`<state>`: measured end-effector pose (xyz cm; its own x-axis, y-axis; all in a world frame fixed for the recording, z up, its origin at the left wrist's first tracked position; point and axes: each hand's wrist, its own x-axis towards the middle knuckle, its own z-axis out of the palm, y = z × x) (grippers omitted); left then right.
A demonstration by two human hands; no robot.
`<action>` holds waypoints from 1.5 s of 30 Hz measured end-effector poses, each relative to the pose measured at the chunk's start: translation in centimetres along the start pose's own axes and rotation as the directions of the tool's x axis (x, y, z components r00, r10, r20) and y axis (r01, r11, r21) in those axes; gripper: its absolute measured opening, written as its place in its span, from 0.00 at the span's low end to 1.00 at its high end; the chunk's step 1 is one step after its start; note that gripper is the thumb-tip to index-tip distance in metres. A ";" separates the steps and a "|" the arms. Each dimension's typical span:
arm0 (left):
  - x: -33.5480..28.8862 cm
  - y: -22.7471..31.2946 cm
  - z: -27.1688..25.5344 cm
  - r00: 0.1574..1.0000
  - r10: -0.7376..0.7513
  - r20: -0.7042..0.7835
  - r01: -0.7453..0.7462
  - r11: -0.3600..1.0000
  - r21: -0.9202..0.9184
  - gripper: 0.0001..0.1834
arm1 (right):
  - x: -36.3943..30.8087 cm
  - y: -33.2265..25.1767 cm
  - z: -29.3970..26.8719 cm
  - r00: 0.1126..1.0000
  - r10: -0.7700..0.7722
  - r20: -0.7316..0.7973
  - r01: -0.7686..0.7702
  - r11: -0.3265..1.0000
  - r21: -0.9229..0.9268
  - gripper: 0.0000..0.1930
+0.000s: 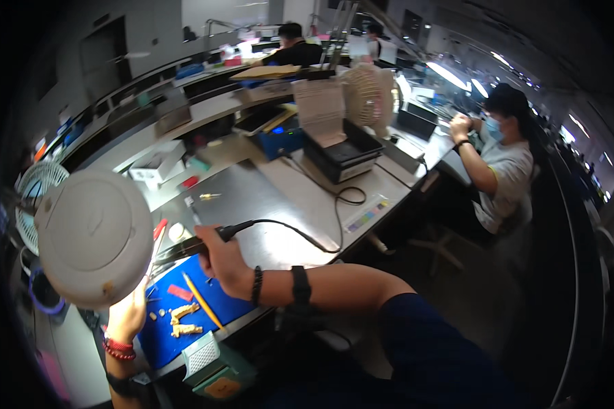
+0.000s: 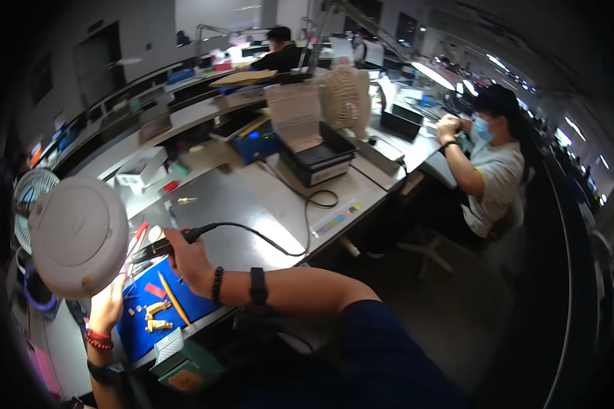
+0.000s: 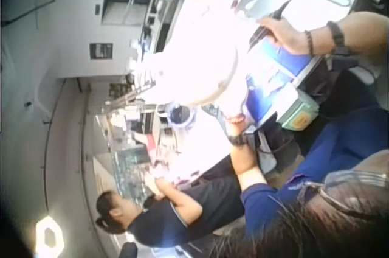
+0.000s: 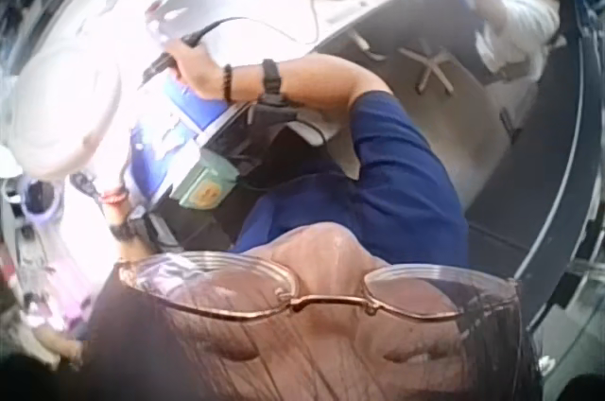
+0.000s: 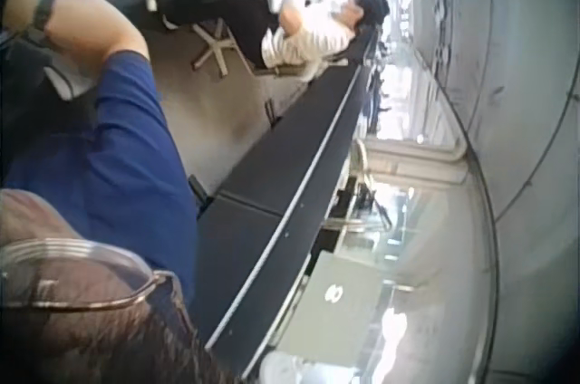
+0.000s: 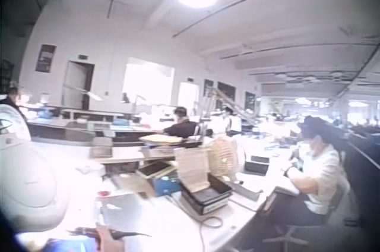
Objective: Filing and refining a dental bridge model using a rotary tool in a laboratory setting.
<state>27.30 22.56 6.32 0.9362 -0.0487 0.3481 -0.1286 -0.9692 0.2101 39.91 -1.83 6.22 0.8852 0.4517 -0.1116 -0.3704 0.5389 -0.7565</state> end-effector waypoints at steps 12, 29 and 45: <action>0.6 -2.5 2.1 0.970 0.185 -0.158 -0.159 0.973 0.166 0.16 | 0.1 -1.2 -0.9 0.991 0.074 0.112 -0.074 0.997 0.003 0.20; 1.4 4.1 -1.7 0.987 -0.122 0.105 0.138 0.978 -0.154 0.08 | -0.1 -1.3 -0.6 0.975 0.161 0.151 -0.150 0.985 -0.083 0.23; 0.6 4.0 -2.0 0.999 0.012 -0.042 -0.015 0.997 -0.072 0.13 | 0.4 -0.8 -1.1 0.931 0.304 0.203 -0.303 0.952 -0.036 0.25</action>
<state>26.68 19.13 9.25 0.9201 -0.0497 0.3886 -0.1655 -0.9484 0.2703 40.87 -2.84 6.06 0.6539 0.7288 -0.2032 -0.6110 0.3503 -0.7099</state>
